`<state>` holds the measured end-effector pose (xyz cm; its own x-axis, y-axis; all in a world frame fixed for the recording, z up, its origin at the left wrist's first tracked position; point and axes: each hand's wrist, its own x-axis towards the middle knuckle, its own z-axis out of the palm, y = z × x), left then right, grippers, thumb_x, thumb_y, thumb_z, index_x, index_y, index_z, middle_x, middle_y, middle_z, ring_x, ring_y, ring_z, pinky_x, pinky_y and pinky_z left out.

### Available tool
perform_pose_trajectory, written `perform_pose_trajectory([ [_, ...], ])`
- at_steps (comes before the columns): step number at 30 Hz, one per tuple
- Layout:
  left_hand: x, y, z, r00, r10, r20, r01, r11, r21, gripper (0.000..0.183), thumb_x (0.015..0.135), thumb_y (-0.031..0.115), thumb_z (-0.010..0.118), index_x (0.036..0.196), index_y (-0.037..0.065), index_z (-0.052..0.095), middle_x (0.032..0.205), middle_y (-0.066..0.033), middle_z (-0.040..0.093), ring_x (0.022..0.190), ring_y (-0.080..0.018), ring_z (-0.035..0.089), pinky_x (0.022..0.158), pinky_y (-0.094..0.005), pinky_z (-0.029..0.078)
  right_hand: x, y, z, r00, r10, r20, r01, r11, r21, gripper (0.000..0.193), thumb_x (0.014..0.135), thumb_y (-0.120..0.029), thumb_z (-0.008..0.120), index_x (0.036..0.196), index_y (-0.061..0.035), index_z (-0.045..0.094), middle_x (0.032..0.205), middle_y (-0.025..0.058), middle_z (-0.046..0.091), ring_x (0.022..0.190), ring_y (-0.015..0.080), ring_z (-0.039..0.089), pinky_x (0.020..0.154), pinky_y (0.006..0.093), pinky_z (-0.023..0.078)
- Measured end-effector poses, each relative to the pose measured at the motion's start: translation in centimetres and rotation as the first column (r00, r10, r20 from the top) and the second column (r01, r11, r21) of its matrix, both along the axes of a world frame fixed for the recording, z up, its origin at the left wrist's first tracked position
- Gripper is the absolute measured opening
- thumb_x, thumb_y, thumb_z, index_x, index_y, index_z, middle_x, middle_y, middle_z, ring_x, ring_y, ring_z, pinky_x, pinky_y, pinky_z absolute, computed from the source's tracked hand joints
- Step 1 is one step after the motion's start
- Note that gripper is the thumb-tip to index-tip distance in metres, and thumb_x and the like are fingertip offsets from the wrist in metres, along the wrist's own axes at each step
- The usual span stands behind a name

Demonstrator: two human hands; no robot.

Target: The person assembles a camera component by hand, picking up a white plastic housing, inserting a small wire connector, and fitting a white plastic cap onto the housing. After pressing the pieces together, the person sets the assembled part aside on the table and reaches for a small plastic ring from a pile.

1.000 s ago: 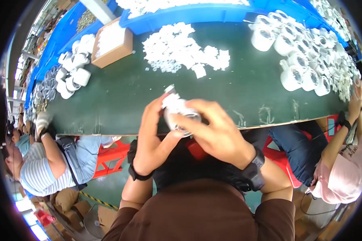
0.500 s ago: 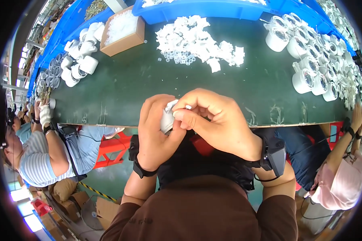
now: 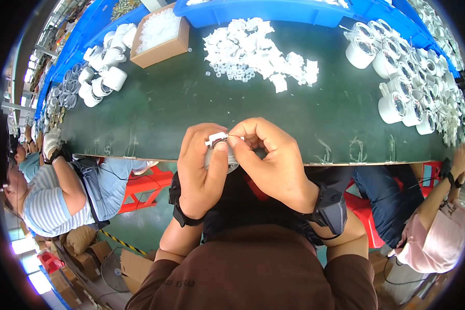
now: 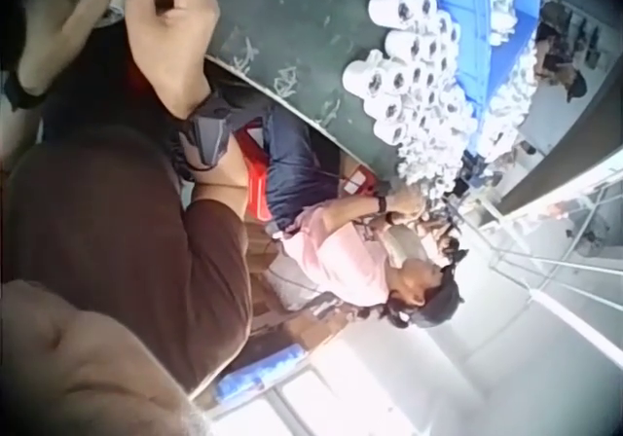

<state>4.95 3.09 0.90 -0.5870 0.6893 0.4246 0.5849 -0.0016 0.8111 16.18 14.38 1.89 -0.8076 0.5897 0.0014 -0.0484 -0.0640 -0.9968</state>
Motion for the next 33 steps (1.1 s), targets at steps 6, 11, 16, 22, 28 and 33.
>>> perform_pose_trajectory([
  [6, -0.3, -0.3, 0.4, 0.999, -0.038, -0.021, 0.038, 0.999, -0.022, 0.013, 0.097, 0.008, 0.062, 0.105, -0.001, 0.064, 0.108, -0.016, 0.066, 0.094, -0.0299, 0.065, 0.084, -0.0365, 0.052, 0.4, 2.0, 0.1, 0.99, 0.131, -0.061, -0.12, 0.979, 0.165, 0.008, 0.1, 0.002, 0.063, 0.106, 0.0004, 0.067, 0.098, 0.0036, 0.066, 0.093, 0.009, 0.06, 0.082, 0.0247, 0.049],
  [11, -0.2, 0.0, 0.3, 0.999, 0.004, -0.041, -0.005, 1.0, -0.025, 0.011, 0.097, 0.008, 0.061, 0.103, -0.001, 0.065, 0.105, -0.0148, 0.067, 0.092, -0.0282, 0.065, 0.083, -0.0348, 0.052, -0.7, 8.1, 0.3, 0.938, -0.337, 0.079, 0.106, 0.496, 0.862, 0.019, 0.091, -0.011, 0.076, 0.106, -0.0034, 0.068, 0.098, 0.0105, 0.068, 0.088, 0.0239, 0.064, 0.077, 0.0352, 0.052],
  [16, -0.2, -0.2, 0.2, 0.999, 0.026, -0.031, -0.026, 1.0, -0.004, 0.011, 0.097, 0.009, 0.061, 0.102, -0.001, 0.065, 0.104, -0.0143, 0.067, 0.091, -0.0272, 0.065, 0.082, -0.0346, 0.052, -1.4, 9.1, -1.1, 0.929, -0.352, 0.113, -0.047, 0.193, 0.98, 0.029, 0.086, -0.008, 0.074, 0.113, -0.0058, 0.064, 0.099, 0.0148, 0.068, 0.088, 0.0362, 0.065, 0.077, 0.042, 0.053],
  [22, -0.6, -1.1, 0.4, 0.99, -0.019, 0.138, 0.02, 1.0, -0.005, 0.011, 0.099, 0.008, 0.061, 0.103, -0.002, 0.066, 0.11, -0.0148, 0.07, 0.094, -0.024, 0.066, 0.084, -0.0339, 0.052, -0.4, 6.8, 0.7, 0.979, 0.001, 0.205, -0.056, 0.964, 0.261, 0.022, 0.095, 0.0, 0.067, 0.117, -0.0036, 0.061, 0.096, 0.0068, 0.073, 0.077, 0.0142, 0.069, 0.07, 0.0292, 0.054],
  [28, -0.3, -0.7, 0.4, 0.986, -0.113, 0.123, 0.109, 0.993, 0.041, 0.01, 0.093, 0.007, 0.067, 0.103, 0.005, 0.068, 0.107, -0.0109, 0.073, 0.093, -0.0309, 0.067, 0.084, -0.0386, 0.052, -0.3, 2.5, -0.7, 0.995, 0.091, -0.043, -0.085, 0.988, 0.13, 0.037, 0.093, 0.012, 0.066, 0.128, 0.0011, 0.065, 0.109, 0.0063, 0.067, 0.096, 0.0113, 0.065, 0.083, 0.0268, 0.056],
  [33, -0.5, -0.6, 0.5, 0.99, -0.118, 0.079, 0.114, 0.992, 0.05, 0.012, 0.094, 0.006, 0.066, 0.105, 0.004, 0.068, 0.106, -0.0119, 0.073, 0.093, -0.0313, 0.067, 0.085, -0.0386, 0.052, -0.2, 1.7, -0.2, 1.0, 0.023, -0.013, -0.014, 0.886, 0.463, 0.045, 0.089, 0.014, 0.067, 0.131, -0.0011, 0.066, 0.109, 0.0079, 0.069, 0.097, 0.0129, 0.066, 0.086, 0.0287, 0.056],
])
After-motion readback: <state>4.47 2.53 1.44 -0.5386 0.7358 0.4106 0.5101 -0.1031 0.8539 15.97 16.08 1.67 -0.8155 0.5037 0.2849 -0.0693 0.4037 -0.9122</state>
